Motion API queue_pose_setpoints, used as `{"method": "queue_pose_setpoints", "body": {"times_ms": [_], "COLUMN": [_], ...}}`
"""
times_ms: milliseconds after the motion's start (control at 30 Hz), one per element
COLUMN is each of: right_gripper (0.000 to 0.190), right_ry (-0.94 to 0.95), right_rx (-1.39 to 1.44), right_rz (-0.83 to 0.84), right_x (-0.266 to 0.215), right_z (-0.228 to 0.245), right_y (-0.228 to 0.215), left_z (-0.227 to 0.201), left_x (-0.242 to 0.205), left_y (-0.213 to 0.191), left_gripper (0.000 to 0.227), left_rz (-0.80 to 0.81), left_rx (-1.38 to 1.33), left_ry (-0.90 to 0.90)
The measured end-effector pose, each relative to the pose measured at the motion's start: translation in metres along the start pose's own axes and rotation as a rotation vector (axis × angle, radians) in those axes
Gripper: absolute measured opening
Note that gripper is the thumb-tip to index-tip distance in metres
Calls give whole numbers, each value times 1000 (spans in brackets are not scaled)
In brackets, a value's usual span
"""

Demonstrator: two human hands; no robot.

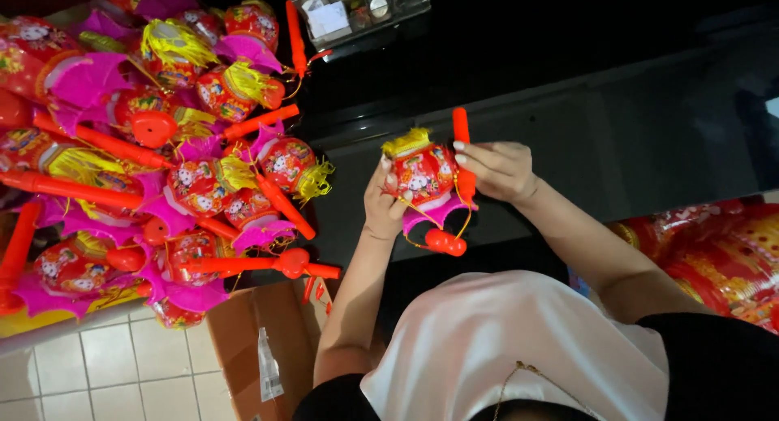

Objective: Assembling small decorative lanterns by attaching plastic handles and inserting small electronic components.

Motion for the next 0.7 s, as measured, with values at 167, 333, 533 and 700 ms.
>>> {"method": "queue_pose_setpoints", "body": {"times_ms": [167, 333, 533, 700], "right_gripper": [32, 31, 27, 33], "right_ry": [27, 243, 1014, 1522], "right_rx": [91, 262, 917, 1563], "right_rz": [-53, -78, -205, -252], "right_x": [6, 20, -73, -74], "right_z": [2, -6, -75, -68], "right_y": [4, 3, 66, 92], "left_z": [34, 38, 52, 128], "left_x": [-39, -23, -23, -25], "left_y": [23, 25, 42, 39], "left_gripper": [47, 76, 75, 42], "left_rz": [-169, -186, -184, -94], "left_rx": [466, 266, 112, -766], "left_ry": [483, 411, 265, -769]}}
Point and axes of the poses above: each hand's wrist, its own x-axis towards the middle knuckle, its own y-axis out of the palm, z = x × y, the point moved 8 cm from there along x, towards the middle knuckle, and after that the axes turned 3 degrees about x, right-handed, at the moved point
